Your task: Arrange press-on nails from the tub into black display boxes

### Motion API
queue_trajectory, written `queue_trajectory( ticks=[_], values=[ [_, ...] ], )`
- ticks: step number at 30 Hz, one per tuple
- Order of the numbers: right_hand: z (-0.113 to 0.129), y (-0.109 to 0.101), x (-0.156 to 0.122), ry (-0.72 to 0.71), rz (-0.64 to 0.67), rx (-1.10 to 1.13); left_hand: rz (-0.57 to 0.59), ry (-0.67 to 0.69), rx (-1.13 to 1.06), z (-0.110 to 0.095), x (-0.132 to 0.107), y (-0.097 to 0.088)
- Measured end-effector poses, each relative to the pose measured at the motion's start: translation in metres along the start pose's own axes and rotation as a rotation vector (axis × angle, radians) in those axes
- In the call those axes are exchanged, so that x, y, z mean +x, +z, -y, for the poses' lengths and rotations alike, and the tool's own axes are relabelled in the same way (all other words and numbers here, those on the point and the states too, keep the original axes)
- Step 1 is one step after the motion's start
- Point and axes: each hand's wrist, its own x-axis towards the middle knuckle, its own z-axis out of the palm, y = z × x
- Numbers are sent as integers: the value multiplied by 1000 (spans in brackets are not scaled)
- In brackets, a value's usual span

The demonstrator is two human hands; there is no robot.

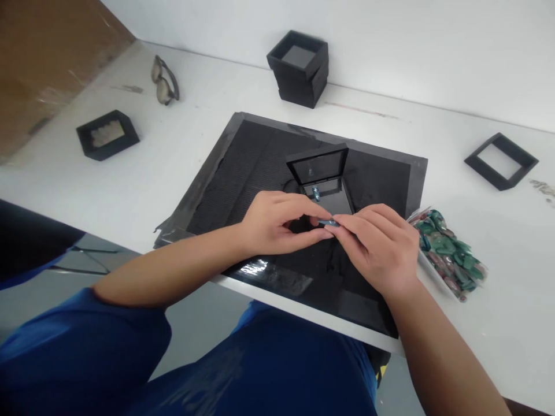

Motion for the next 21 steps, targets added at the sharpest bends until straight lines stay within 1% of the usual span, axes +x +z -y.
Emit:
queue_trajectory(
  ticks=[4,8,10,11,14,16,19,21],
  values=[
    [0,0,1,-75,60,9,-72,91,-68,11,0,4],
    [-2,0,-1,-119,79,32,-81,226,-130,20,0,6],
    [-2,2,-1,-114,73,44,-80,243,-114,21,0,6],
    [-2,3,-1,-99,71,50,-64,235,-87,21,-1,5],
    [5,6,0,-30,65,73,33,198,37,22,-3,2],
    [11,8,1,35,50,64,64,190,100,24,-5,-2],
    [20,9,1,144,-16,27,91,179,151,24,-6,-11],
    [23,10,0,171,-55,67,136,175,166,23,-5,-16]
  ],
)
